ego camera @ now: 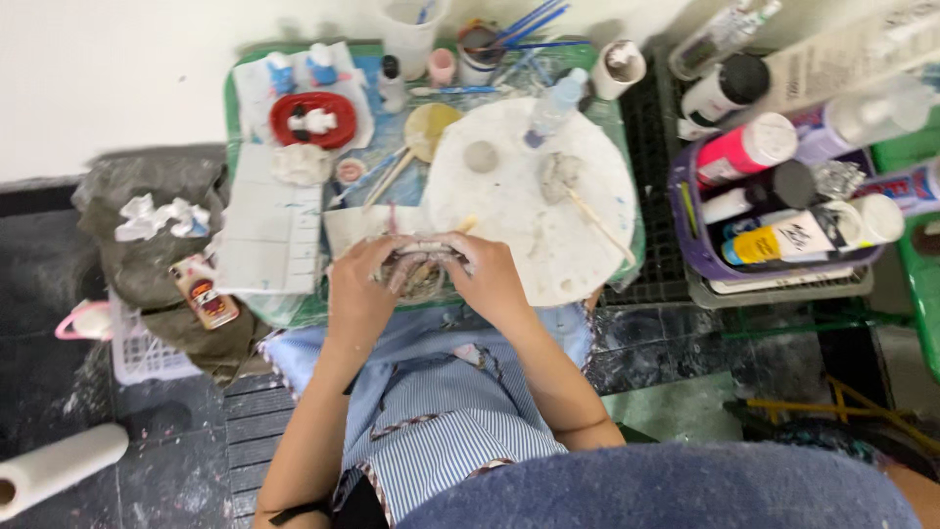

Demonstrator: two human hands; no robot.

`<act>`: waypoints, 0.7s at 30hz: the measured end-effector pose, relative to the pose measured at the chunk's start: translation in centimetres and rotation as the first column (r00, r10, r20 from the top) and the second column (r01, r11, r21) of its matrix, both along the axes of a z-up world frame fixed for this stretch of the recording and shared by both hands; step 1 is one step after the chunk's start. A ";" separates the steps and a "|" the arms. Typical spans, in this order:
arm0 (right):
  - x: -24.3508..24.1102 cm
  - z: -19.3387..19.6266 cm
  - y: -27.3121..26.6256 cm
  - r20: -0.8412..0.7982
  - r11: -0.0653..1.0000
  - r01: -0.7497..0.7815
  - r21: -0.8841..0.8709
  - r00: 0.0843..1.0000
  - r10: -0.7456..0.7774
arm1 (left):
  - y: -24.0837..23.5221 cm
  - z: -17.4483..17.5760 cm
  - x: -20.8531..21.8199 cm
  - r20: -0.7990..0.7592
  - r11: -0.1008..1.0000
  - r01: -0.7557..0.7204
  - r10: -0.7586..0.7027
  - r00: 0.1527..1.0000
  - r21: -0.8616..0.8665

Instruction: The person prepares clay in a small container by hand and using a wooden tool. They add water from a spray bottle and mix the clay until reaching a consistent texture.

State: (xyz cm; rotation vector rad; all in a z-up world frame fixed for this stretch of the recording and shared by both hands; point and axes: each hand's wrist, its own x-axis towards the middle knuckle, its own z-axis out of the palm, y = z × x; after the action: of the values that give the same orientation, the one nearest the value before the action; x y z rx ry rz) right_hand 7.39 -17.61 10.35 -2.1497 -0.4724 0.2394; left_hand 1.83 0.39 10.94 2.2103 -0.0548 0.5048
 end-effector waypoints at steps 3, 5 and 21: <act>-1.3 -2.1 1.7 0.249 0.996 0.031 0.089 0.967 -0.052 | -0.4 -2.2 -1.2 -0.067 0.987 -0.135 0.129 0.989 -0.082; -0.9 -3.1 1.8 0.197 0.998 0.021 0.059 0.980 -0.033 | -0.3 -2.9 -1.1 0.006 0.986 -0.133 0.134 0.991 -0.100; -0.9 -3.1 2.0 0.026 0.977 -0.100 0.187 0.995 0.097 | 2.3 -2.5 -2.6 -0.222 0.918 -0.171 0.094 0.970 -0.359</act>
State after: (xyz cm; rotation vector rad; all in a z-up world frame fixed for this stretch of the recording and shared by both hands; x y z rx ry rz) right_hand 6.44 -15.60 7.21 -1.9477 -0.5887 0.2231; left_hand -0.77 2.65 8.43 1.8807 0.2816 0.3299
